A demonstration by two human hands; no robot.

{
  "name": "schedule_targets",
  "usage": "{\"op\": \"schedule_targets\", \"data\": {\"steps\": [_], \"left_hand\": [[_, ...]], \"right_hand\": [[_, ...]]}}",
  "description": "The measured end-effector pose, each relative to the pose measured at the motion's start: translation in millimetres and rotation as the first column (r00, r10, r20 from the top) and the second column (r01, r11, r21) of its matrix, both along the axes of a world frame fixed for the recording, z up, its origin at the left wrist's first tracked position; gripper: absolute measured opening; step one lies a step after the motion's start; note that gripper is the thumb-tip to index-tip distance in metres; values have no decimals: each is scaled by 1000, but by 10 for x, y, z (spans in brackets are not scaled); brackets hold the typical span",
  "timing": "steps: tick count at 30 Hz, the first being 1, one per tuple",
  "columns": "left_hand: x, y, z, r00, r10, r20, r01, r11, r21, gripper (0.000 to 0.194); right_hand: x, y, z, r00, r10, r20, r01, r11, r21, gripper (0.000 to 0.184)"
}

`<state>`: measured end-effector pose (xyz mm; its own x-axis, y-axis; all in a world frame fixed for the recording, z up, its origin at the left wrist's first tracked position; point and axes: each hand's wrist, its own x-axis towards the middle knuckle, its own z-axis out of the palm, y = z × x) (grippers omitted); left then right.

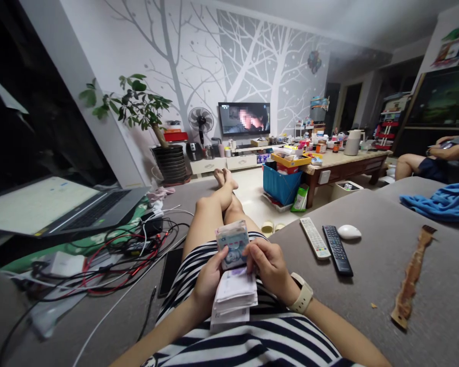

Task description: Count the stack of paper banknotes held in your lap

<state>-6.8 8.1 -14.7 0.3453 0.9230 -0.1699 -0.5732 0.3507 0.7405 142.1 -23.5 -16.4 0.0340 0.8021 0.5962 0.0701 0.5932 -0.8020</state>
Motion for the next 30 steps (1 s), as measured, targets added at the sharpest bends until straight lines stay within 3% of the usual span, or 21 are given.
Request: {"op": "schedule_targets", "data": {"steps": [2, 7, 12, 16, 21, 30], "left_hand": [[10, -27, 21, 999, -27, -32, 27, 1000, -1, 14], [5, -99, 99, 994, -29, -105, 34, 998, 44, 15], [-24, -123, 110, 989, 8, -150, 6, 996, 93, 11], [-17, -111, 92, 996, 6, -90, 4, 994, 105, 20], [16, -87, 56, 998, -49, 42, 49, 999, 6, 25], [-18, -49, 37, 999, -50, 11, 50, 998, 42, 26]], "right_hand": [[-5, -2, 1, 1000, 8, -23, -8, 999, -31, 38], [-10, 70, -11, 983, -165, -85, 155, 981, -116, 38], [-8, 141, -59, 986, -159, -49, 151, 978, -143, 40], [-15, 120, -82, 983, -180, -23, 176, 977, -123, 43], [-14, 13, -36, 984, -180, 6, 180, 984, -10, 42], [-7, -54, 14, 992, -103, 72, 99, 993, 57, 36]]}}
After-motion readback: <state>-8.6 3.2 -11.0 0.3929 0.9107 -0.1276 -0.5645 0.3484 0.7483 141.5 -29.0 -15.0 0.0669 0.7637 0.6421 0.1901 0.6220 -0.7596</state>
